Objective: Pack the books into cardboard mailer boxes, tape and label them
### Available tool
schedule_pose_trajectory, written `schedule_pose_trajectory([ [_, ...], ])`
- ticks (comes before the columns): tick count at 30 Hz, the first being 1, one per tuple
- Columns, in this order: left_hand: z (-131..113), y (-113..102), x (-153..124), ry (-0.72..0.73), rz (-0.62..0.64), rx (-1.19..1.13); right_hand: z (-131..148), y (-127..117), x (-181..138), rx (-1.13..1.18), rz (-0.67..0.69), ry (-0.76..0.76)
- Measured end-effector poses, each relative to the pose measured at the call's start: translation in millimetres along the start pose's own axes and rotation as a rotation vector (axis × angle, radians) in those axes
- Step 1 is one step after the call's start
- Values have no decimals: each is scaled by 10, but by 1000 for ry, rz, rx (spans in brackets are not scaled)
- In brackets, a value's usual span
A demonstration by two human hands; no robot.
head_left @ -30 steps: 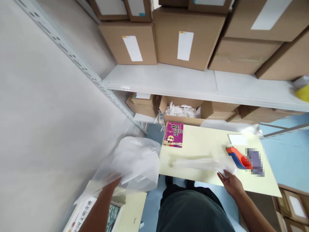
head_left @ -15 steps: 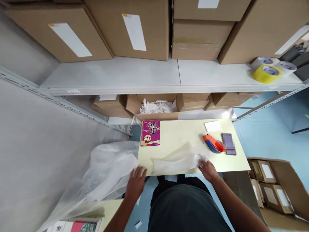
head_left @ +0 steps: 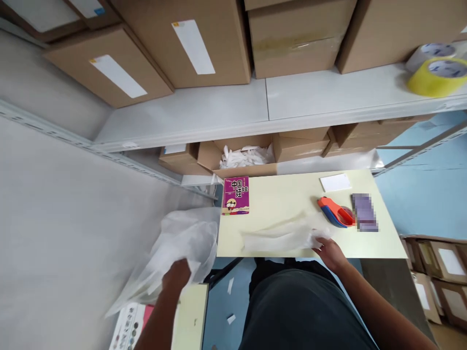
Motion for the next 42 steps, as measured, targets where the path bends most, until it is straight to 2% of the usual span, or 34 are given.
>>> schedule_pose_trajectory([
  [2,-289,49,-135,35,22,-21,-8,-62,26,-18,-22,19],
  [4,-700,118,-303,115,30,-65,-14,-88,43,-56,-12,27],
  [6,-1289,147,-480,273,-13,-157,-35,-51,37,-103,44,45],
  [8,-2037,53,-694,582,-165,-322,-68,36,0,-146,124,69],
  [10,-2661,72,-812,765,-251,-315,-100,123,-52,-189,181,83],
  [12,-3138,173,-821,880,-270,-243,-127,200,-97,-219,220,86],
  [14,-3392,284,-731,898,-248,-172,-130,247,-120,-218,241,70],
  [17,-3419,314,-574,845,-239,-125,-65,235,-118,-175,248,15],
  [23,-3125,39,-547,819,-352,-124,68,54,-97,-117,270,11],
  [25,-3104,85,-586,849,-346,-95,80,-11,-64,-73,250,17],
  [27,-3110,240,-617,875,-298,-66,102,-114,-7,-124,156,-20],
  [29,-3097,423,-621,861,-238,-82,212,-239,22,-270,-14,-144],
  [31,-3060,539,-608,817,-198,-195,451,-265,-53,-452,-170,-388],
  [32,-3034,557,-596,788,-190,-291,581,-196,-130,-544,-195,-536],
  [34,-2995,539,-569,736,-188,-485,731,99,-292,-735,-88,-797],
  [36,-2966,467,-518,675,-202,-659,666,445,-385,-950,137,-923],
  [38,-2954,375,-438,607,-219,-787,456,669,-380,-1194,317,-935],
  [39,-2947,327,-385,570,-220,-854,348,715,-345,-1318,351,-926],
  [42,-2938,192,-208,481,-187,-1014,136,700,-212,-1580,318,-901],
])
Point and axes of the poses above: each hand's wrist, its own x-axis towards the middle knuckle, its own y-axis out of the palm, z = x × y, the point moved 9 cm from there along x, towards the middle knuckle, and after that the axes turned 6 degrees about -x, right-handed, at the moved point
